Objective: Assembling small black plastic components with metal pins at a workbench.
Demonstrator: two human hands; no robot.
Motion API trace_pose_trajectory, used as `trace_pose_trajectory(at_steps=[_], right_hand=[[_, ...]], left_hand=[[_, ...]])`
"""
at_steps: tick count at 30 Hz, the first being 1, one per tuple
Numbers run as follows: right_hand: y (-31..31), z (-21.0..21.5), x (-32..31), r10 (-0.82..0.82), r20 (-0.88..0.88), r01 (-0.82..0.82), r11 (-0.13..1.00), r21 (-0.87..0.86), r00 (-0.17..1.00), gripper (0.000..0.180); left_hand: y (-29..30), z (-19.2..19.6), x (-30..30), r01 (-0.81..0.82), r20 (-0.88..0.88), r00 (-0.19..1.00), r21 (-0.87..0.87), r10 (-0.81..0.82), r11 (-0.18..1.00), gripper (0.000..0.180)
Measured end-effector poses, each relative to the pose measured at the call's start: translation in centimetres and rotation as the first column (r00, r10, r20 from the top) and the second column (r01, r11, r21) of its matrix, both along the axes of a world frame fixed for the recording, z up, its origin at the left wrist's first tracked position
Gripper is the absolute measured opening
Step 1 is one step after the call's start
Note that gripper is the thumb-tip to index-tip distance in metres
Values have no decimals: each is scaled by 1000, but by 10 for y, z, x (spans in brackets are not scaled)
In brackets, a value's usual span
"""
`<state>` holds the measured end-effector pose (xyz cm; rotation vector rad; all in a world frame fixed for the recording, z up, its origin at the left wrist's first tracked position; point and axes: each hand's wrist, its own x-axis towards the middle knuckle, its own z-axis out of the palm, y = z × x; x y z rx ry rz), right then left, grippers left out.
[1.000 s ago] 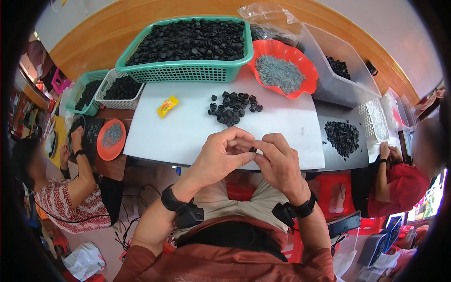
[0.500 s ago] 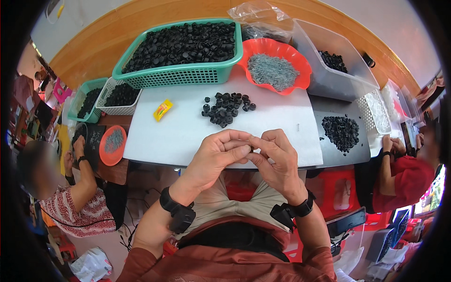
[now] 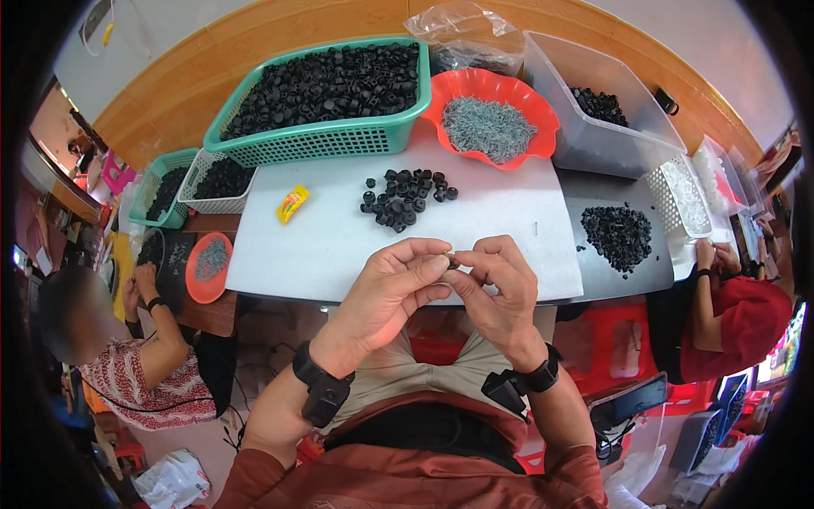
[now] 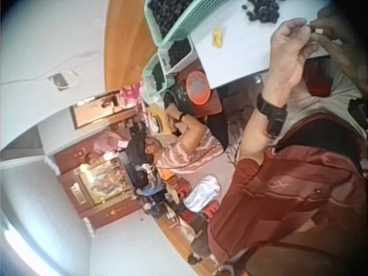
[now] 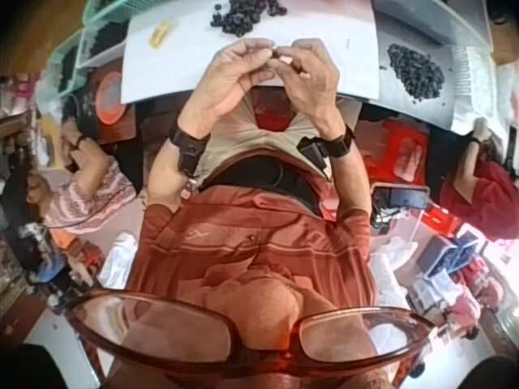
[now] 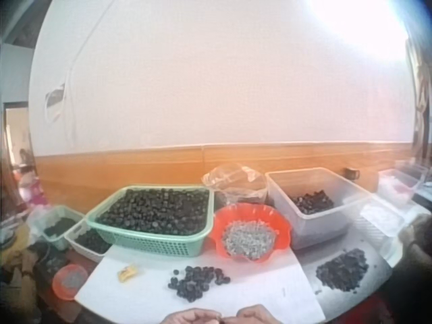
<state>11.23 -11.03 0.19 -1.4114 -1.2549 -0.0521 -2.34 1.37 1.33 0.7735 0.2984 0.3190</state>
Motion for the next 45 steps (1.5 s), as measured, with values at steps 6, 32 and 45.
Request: trace_pose_trajectory(at_steps=[6, 32, 45], right_hand=[[2, -4, -3, -50, 60, 48, 998, 32, 997, 27], [-3, -20, -1, -29, -188, 44, 996, 74, 982, 19], [-6, -20, 4, 40, -325, -4, 994, 112, 945, 17]], left_hand=[[-4, 1, 1, -31, -14, 999, -26, 31, 999, 21], [46, 15, 14, 105, 123, 791, 938, 600, -331, 24], [28, 22, 18, 13, 154, 836, 954, 526, -300, 18]])
